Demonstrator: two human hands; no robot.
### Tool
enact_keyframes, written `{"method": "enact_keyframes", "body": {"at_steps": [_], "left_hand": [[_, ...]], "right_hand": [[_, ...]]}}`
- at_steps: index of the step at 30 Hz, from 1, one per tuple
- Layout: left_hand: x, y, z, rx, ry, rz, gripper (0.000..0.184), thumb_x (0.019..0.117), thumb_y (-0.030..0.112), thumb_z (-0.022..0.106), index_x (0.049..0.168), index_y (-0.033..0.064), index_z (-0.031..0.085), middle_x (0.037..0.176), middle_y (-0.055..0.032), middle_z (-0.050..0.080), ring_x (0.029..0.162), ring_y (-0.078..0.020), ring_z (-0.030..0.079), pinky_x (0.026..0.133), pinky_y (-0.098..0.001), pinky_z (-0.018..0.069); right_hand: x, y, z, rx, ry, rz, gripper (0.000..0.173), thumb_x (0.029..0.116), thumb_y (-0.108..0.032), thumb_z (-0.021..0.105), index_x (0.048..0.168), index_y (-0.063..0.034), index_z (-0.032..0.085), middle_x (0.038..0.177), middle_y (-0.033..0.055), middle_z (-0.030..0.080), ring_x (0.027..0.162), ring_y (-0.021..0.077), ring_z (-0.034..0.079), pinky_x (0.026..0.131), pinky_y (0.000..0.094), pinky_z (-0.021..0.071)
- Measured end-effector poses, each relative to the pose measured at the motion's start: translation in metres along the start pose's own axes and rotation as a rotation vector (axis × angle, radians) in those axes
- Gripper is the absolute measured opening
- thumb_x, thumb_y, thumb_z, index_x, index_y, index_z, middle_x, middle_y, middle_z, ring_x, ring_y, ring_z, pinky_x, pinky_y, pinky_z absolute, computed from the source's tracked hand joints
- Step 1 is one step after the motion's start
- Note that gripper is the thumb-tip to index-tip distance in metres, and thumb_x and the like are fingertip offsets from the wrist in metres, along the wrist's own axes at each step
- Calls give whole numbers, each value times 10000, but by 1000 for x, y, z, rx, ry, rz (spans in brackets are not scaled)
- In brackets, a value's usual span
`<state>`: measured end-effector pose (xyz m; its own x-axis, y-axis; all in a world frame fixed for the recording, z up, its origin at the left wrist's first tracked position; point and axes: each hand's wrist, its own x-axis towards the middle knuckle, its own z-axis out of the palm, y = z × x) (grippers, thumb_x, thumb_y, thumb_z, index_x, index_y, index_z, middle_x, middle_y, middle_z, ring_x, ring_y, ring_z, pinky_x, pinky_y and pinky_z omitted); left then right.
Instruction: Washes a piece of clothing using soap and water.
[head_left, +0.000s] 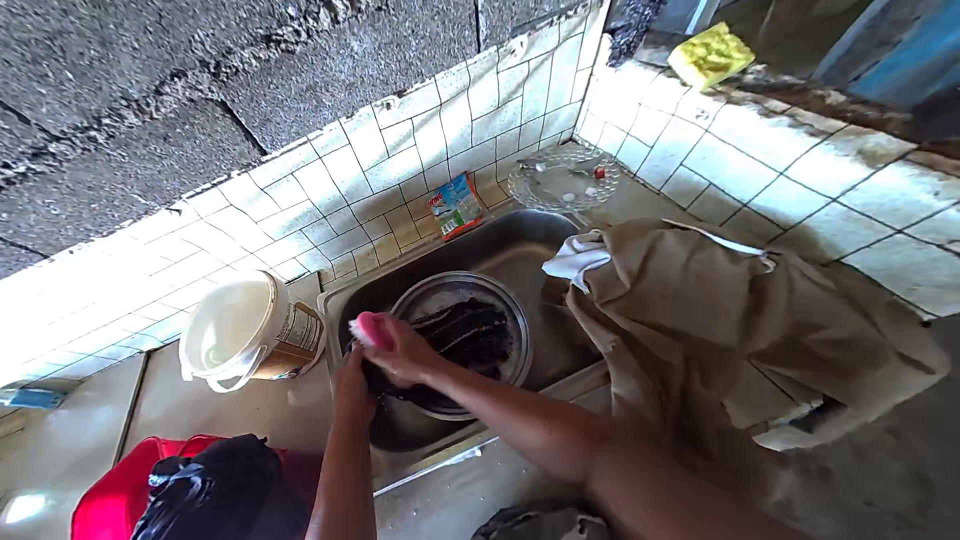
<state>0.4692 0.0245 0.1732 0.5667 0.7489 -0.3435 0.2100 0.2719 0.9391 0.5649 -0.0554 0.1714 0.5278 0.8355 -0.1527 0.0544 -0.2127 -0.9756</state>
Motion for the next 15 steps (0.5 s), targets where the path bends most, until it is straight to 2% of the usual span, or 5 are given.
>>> {"method": "enact_keyframes", "body": {"at_steps": [3, 6, 9, 11, 15], "left_hand": [[-2, 6, 11, -102, 120, 87, 397, 1131, 254, 279, 1243, -19, 543, 970, -91, 648, 845, -135, 652, 757, -342, 566], [-10, 31, 11, -226, 238, 69, 377, 1127, 289, 332, 1231, -7, 542, 984, -108, 657, 860, -175, 677, 757, -403, 591], [-6, 26, -4, -223, 246, 39, 378, 1127, 305, 330, 1278, 10, 512, 1041, -118, 650, 909, -185, 677, 785, -419, 590], [-2, 11, -6, -136, 220, 43, 386, 1128, 298, 322, 1296, 1, 503, 1060, -117, 639, 926, -166, 667, 802, -392, 583], [10, -4, 17, -5, 105, 56, 409, 1132, 275, 305, 1289, -37, 517, 1027, -116, 634, 883, -141, 647, 789, -349, 565]], "right_hand": [[-5, 9, 14, -111, 40, -52, 660, 1024, -347, 599, 1600, -122, 371, 1458, 348, 476, 1237, 461, 575, 1041, 563, 482], [6, 59, -23, -511, -10, 180, 643, 1056, -375, 510, 1642, -250, 275, 1555, 330, 364, 1199, 485, 603, 986, 604, 513], [12, 95, -85, -655, 79, 371, 619, 1044, -303, 527, 1621, -192, 329, 1537, 366, 369, 1226, 536, 572, 993, 650, 489], [13, 90, -97, -629, 116, 446, 613, 1041, -301, 523, 1607, -144, 347, 1548, 355, 360, 1275, 522, 544, 1027, 638, 472], [-2, 29, -16, -284, 52, 114, 623, 1061, -347, 520, 1616, -132, 337, 1530, 322, 427, 1326, 463, 528, 1095, 578, 445]]}}
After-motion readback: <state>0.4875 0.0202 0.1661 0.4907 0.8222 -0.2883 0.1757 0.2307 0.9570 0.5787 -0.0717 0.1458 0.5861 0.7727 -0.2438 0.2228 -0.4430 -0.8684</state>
